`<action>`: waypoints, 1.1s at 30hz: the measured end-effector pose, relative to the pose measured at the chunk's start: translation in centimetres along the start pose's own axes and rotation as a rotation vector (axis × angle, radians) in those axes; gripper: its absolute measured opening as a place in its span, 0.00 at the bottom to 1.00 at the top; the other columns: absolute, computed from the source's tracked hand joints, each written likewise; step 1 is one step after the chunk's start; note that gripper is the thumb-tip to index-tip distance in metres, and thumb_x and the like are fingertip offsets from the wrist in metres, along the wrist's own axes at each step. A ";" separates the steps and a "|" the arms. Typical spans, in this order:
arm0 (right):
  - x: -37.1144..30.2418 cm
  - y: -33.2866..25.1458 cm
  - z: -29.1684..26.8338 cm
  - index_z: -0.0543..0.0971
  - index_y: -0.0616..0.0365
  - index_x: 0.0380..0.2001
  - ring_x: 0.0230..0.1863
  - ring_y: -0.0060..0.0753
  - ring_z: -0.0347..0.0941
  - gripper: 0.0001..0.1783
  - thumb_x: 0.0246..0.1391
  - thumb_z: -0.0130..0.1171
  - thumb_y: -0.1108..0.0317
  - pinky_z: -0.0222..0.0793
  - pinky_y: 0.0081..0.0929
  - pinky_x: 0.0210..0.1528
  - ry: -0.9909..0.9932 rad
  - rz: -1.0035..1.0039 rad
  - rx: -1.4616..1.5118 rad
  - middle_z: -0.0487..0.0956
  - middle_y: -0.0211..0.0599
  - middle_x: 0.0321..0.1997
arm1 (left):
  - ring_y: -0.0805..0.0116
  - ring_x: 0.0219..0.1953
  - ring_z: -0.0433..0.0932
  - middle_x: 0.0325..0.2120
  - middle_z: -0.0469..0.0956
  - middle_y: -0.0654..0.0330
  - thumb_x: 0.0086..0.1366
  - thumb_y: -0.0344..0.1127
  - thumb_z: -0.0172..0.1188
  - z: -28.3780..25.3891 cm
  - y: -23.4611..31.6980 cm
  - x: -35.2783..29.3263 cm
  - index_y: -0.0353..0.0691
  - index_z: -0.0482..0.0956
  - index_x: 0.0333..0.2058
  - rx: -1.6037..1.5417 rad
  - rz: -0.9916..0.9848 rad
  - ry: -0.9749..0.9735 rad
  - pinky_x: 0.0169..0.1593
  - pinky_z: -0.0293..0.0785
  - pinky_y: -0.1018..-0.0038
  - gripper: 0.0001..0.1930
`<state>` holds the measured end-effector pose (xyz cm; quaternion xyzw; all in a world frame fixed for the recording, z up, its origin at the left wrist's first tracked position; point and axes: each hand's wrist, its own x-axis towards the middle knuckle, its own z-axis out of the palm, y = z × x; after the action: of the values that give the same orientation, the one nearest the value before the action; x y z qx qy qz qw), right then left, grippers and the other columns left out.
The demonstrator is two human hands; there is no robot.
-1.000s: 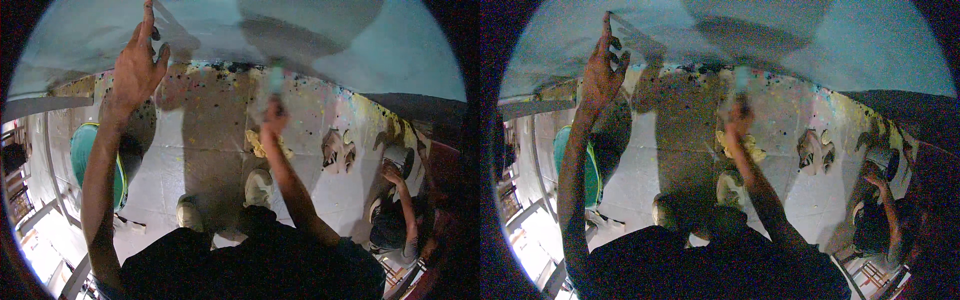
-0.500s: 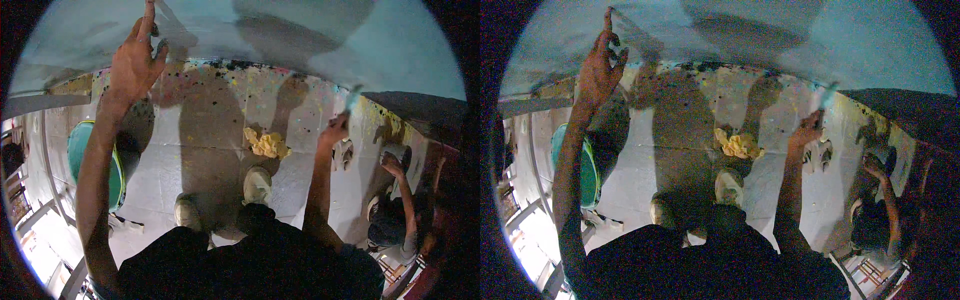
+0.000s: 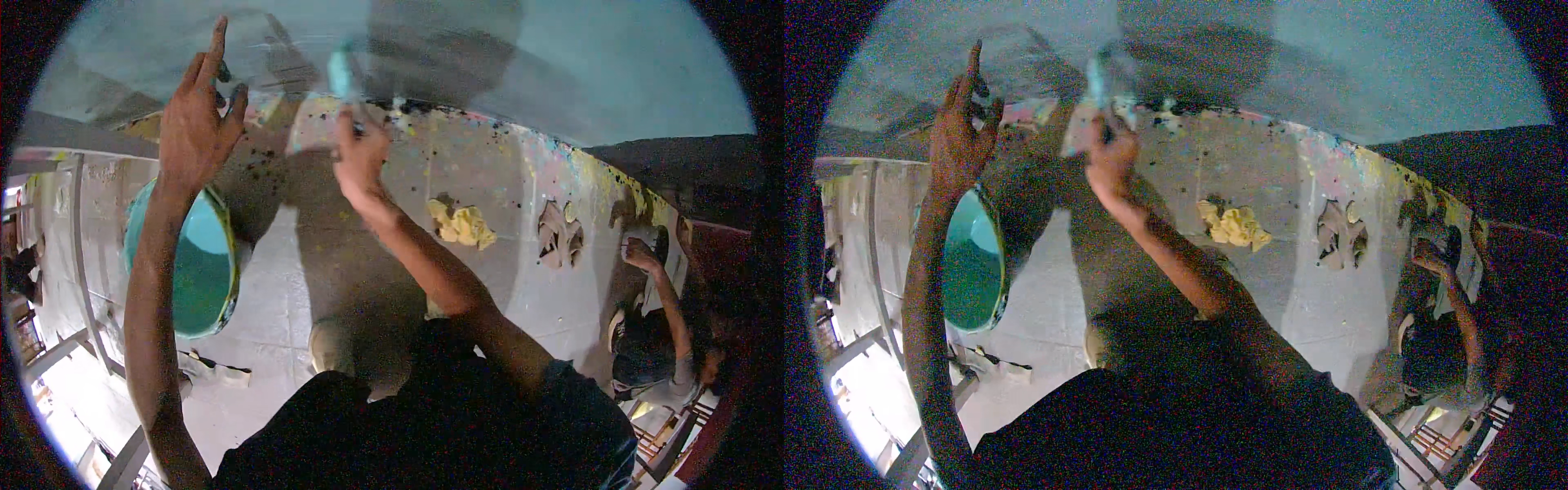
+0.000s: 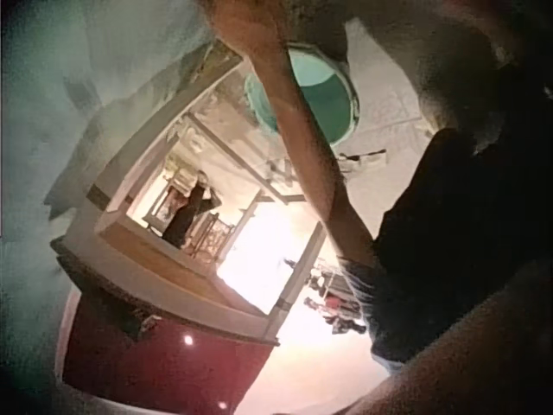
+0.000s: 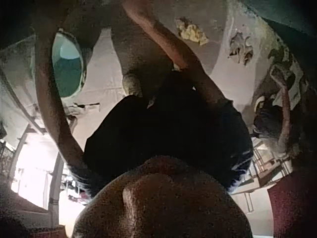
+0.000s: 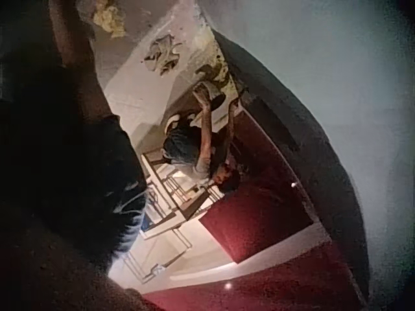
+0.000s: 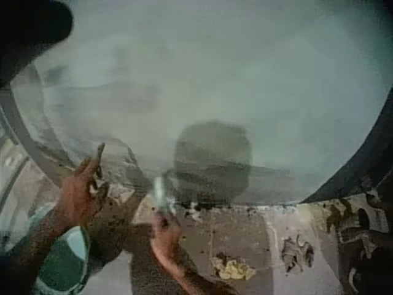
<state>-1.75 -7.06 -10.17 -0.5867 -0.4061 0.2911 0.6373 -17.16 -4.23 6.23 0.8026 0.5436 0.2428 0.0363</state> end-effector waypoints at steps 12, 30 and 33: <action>3.2 -4.0 -14.0 0.69 0.54 0.20 0.16 0.17 0.54 0.12 0.51 0.50 0.59 0.51 0.19 0.16 0.292 0.156 -0.017 0.60 0.21 0.15 | 0.49 0.33 0.71 0.34 0.69 0.52 0.50 0.30 0.54 0.3 -1.9 -1.2 0.55 0.47 0.58 -0.153 0.098 0.073 0.35 0.70 0.60 0.37; -0.5 -5.4 8.1 0.74 0.65 0.29 0.13 0.25 0.63 0.12 0.49 0.51 0.66 0.58 0.29 0.18 -0.147 -0.073 -0.076 0.67 0.33 0.11 | 0.53 0.27 0.72 0.36 0.68 0.49 0.49 0.29 0.56 -2.9 -0.8 -0.6 0.56 0.48 0.58 -0.077 0.022 0.063 0.33 0.70 0.62 0.38; -1.5 -6.8 8.1 0.74 0.66 0.31 0.18 0.27 0.67 0.12 0.49 0.49 0.66 0.62 0.29 0.22 -0.333 -0.070 -0.028 0.71 0.36 0.14 | 0.57 0.25 0.73 0.34 0.69 0.50 0.48 0.27 0.56 -3.6 -0.5 -1.4 0.55 0.49 0.58 -0.058 -0.041 0.050 0.31 0.70 0.63 0.39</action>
<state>-10.12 -5.13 -3.92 -0.5247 -0.5301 0.3563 0.5627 -19.48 -6.01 8.73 0.7836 0.5533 0.2777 0.0512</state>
